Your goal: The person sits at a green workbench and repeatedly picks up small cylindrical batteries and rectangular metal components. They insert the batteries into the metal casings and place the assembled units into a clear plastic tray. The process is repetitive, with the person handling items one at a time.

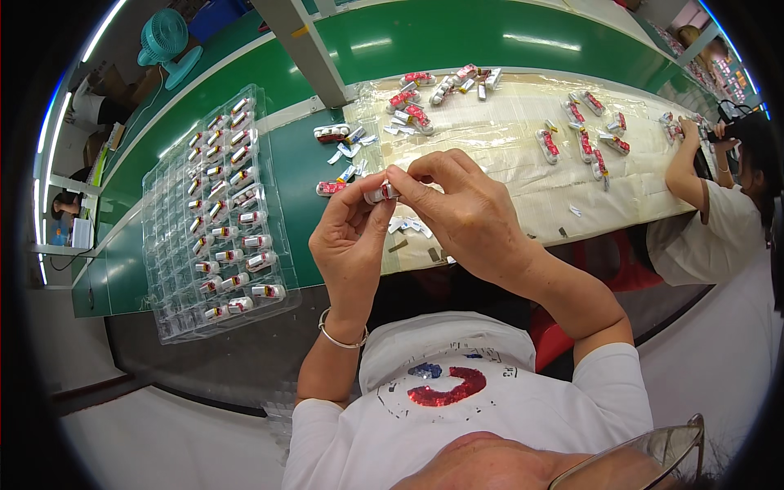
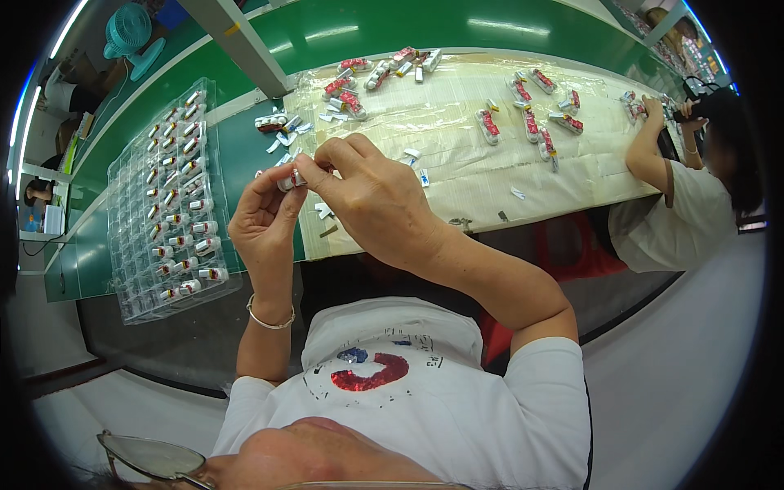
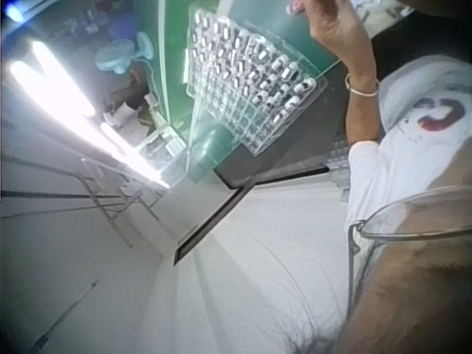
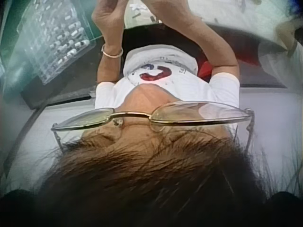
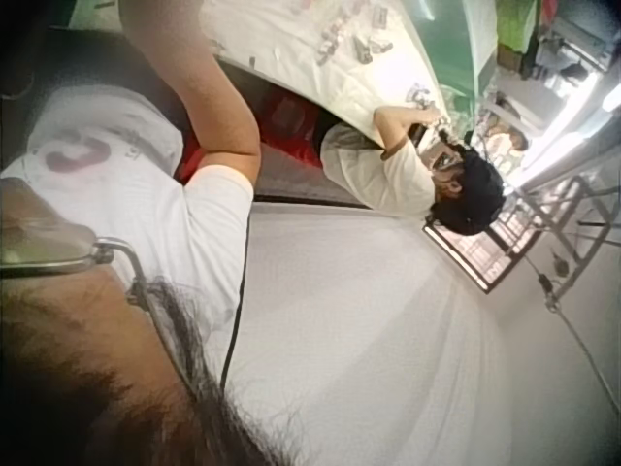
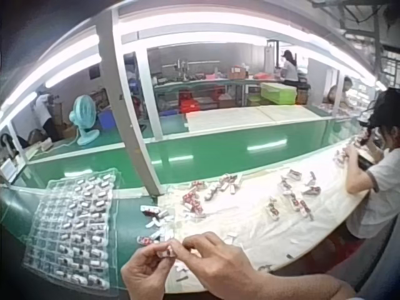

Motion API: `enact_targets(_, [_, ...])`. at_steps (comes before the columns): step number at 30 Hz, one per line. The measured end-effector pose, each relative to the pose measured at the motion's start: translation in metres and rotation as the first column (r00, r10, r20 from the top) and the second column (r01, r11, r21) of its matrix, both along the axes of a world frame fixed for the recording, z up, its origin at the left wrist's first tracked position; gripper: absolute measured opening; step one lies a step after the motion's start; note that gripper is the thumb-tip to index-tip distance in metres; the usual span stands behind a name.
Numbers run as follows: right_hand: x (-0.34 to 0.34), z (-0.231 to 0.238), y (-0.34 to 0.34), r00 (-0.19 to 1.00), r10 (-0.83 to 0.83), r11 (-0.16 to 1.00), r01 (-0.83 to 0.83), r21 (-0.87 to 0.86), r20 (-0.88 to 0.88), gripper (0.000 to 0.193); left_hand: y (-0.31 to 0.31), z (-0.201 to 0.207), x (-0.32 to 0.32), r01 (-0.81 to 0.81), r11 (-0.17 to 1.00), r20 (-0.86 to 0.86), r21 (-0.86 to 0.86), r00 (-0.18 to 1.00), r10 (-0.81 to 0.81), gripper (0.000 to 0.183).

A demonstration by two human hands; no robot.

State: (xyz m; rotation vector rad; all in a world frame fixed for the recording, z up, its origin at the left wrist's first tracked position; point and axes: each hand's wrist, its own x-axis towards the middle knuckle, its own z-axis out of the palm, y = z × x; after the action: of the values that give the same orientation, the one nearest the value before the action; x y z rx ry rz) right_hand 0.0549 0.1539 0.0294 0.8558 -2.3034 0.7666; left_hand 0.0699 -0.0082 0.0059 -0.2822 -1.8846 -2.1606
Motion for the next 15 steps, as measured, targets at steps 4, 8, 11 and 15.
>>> enact_targets(4, [-0.0002,0.0,-0.001,1.0,-0.002,1.0,0.002,0.009,-0.024,0.038,-0.0013,-0.0002,0.0008,0.006,1.0,0.006,0.007,1.0,-0.006,0.027])
enact_targets(8, [0.001,0.0017,0.0,0.999,-0.014,1.0,0.015,0.023,-0.047,0.038,-0.002,0.0035,0.0024,0.056,0.994,0.01,0.096,0.998,-0.057,0.026])
enact_targets(11, [-0.0002,0.0008,0.0012,0.999,0.025,0.999,-0.026,-0.028,-0.042,0.038,0.0,0.0031,0.0018,0.027,0.998,-0.006,0.064,1.0,-0.027,0.024])
enact_targets(15, [-0.0019,-0.0054,0.0007,0.987,0.146,0.926,-0.114,-0.36,0.063,0.038,-0.0005,0.0041,0.0042,0.025,0.99,-0.045,0.136,0.999,-0.019,0.021])
